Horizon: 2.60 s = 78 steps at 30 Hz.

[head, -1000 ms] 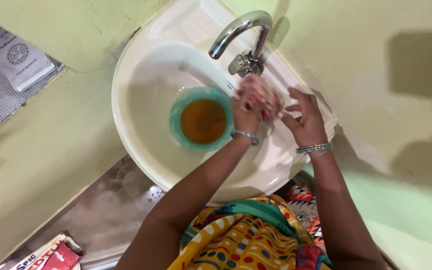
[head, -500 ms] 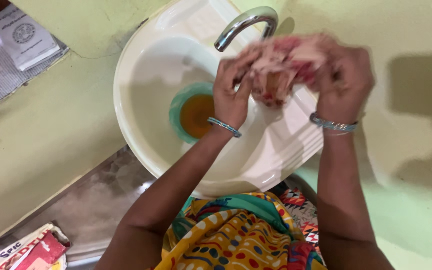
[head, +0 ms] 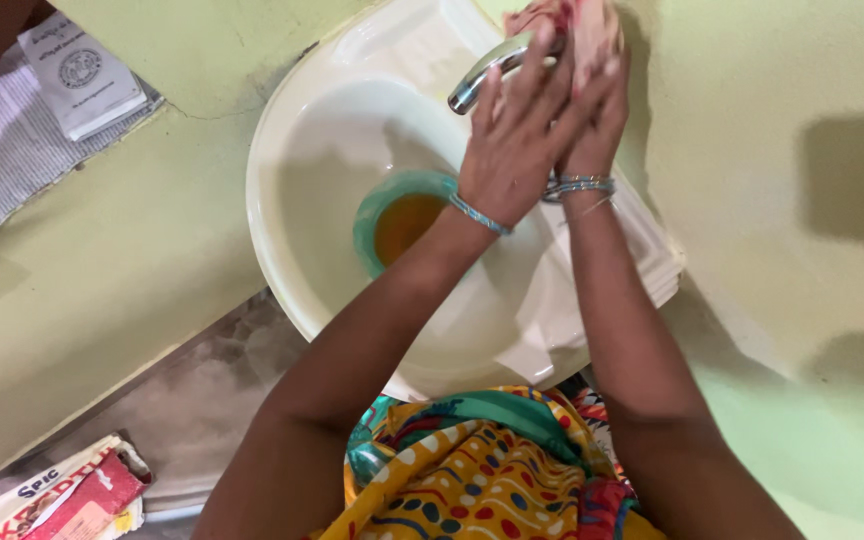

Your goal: The person cleans a white pedestal sink using a patterned cloth and a bowl of liquid. They wipe the basin, faucet, and pedestal, then rinse the cloth under running water and continue wiping the sink surfaces.

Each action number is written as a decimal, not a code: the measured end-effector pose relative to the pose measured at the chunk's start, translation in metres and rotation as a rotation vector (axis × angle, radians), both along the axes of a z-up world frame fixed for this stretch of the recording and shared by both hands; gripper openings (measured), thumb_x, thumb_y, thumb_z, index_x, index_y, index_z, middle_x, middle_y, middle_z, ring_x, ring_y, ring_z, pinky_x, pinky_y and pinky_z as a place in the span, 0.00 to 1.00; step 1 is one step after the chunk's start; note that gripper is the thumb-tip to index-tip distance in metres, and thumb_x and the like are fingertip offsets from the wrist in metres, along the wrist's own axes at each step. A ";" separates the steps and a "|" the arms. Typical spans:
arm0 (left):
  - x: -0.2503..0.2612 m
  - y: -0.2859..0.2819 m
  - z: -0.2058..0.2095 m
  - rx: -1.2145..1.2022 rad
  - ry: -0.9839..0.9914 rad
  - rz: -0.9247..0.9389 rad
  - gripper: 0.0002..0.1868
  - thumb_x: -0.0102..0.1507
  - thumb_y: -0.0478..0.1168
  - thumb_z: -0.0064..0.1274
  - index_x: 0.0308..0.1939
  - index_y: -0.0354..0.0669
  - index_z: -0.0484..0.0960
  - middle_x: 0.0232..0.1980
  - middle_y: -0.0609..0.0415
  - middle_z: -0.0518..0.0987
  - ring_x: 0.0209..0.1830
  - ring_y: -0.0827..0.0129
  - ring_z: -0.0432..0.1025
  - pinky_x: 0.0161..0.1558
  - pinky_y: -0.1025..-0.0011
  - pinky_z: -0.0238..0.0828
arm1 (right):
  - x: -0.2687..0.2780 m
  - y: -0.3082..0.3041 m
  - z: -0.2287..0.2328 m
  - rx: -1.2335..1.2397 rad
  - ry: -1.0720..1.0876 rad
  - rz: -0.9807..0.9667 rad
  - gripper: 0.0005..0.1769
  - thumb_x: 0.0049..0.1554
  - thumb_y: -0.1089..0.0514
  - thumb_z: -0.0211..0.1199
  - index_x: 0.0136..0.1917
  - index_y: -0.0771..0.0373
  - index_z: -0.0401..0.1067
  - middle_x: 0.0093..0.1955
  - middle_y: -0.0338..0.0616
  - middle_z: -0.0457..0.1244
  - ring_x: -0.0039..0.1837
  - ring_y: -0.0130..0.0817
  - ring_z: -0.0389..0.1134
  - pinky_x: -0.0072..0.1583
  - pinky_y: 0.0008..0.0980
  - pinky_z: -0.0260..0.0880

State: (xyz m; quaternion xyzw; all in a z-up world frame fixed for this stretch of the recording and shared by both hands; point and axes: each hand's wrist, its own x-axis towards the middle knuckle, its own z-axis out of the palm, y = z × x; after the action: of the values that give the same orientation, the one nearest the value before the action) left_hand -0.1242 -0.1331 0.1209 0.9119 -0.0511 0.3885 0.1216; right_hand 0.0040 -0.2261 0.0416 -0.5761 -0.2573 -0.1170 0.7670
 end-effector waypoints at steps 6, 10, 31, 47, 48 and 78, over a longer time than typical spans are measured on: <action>-0.025 -0.010 -0.052 -0.131 0.274 -0.237 0.38 0.66 0.32 0.45 0.80 0.58 0.57 0.78 0.44 0.65 0.83 0.55 0.53 0.77 0.49 0.50 | -0.053 -0.037 -0.053 0.106 0.457 0.097 0.29 0.67 0.62 0.48 0.79 0.65 0.54 0.76 0.50 0.59 0.73 0.37 0.65 0.73 0.35 0.67; -0.060 -0.021 -0.058 -0.414 0.287 -0.394 0.34 0.68 0.37 0.47 0.79 0.48 0.57 0.75 0.43 0.67 0.78 0.50 0.60 0.74 0.51 0.55 | -0.095 -0.071 -0.057 0.349 0.660 0.442 0.34 0.62 0.66 0.50 0.81 0.64 0.51 0.74 0.53 0.58 0.72 0.42 0.64 0.73 0.41 0.67; -0.154 0.109 -0.122 -0.912 0.264 0.107 0.20 0.62 0.29 0.53 0.58 0.41 0.80 0.53 0.45 0.79 0.49 0.58 0.75 0.54 0.62 0.73 | -0.127 -0.030 -0.010 -0.693 0.112 0.404 0.25 0.56 0.67 0.66 0.66 0.61 0.72 0.55 0.43 0.65 0.54 0.31 0.67 0.56 0.31 0.70; -0.079 0.083 -0.278 0.018 1.346 0.228 0.33 0.65 0.48 0.39 0.74 0.40 0.61 0.81 0.42 0.51 0.78 0.48 0.47 0.68 0.51 0.44 | -0.098 0.098 -0.215 -1.767 -0.082 0.447 0.41 0.54 0.58 0.61 0.78 0.62 0.51 0.77 0.65 0.49 0.73 0.65 0.53 0.69 0.50 0.57; -0.080 0.081 -0.277 -0.002 1.461 0.205 0.32 0.67 0.48 0.38 0.74 0.41 0.60 0.81 0.43 0.49 0.80 0.50 0.44 0.69 0.52 0.44 | -0.095 0.099 -0.217 -1.791 -0.119 0.481 0.37 0.55 0.57 0.61 0.75 0.63 0.54 0.75 0.63 0.52 0.75 0.62 0.54 0.72 0.48 0.56; -0.096 0.111 -0.114 -0.867 0.397 -0.244 0.34 0.49 0.30 0.65 0.60 0.38 0.73 0.54 0.45 0.79 0.54 0.58 0.76 0.56 0.65 0.73 | -0.132 -0.016 0.121 -0.952 -0.039 0.455 0.17 0.54 0.74 0.62 0.56 0.64 0.75 0.49 0.43 0.68 0.49 0.27 0.74 0.49 0.27 0.76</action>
State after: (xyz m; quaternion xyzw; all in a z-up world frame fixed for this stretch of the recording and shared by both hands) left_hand -0.2199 -0.0219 0.0065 0.8211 0.0330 0.1754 0.5422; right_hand -0.1279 -0.2421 0.1627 -0.7880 -0.4149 0.1717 0.4213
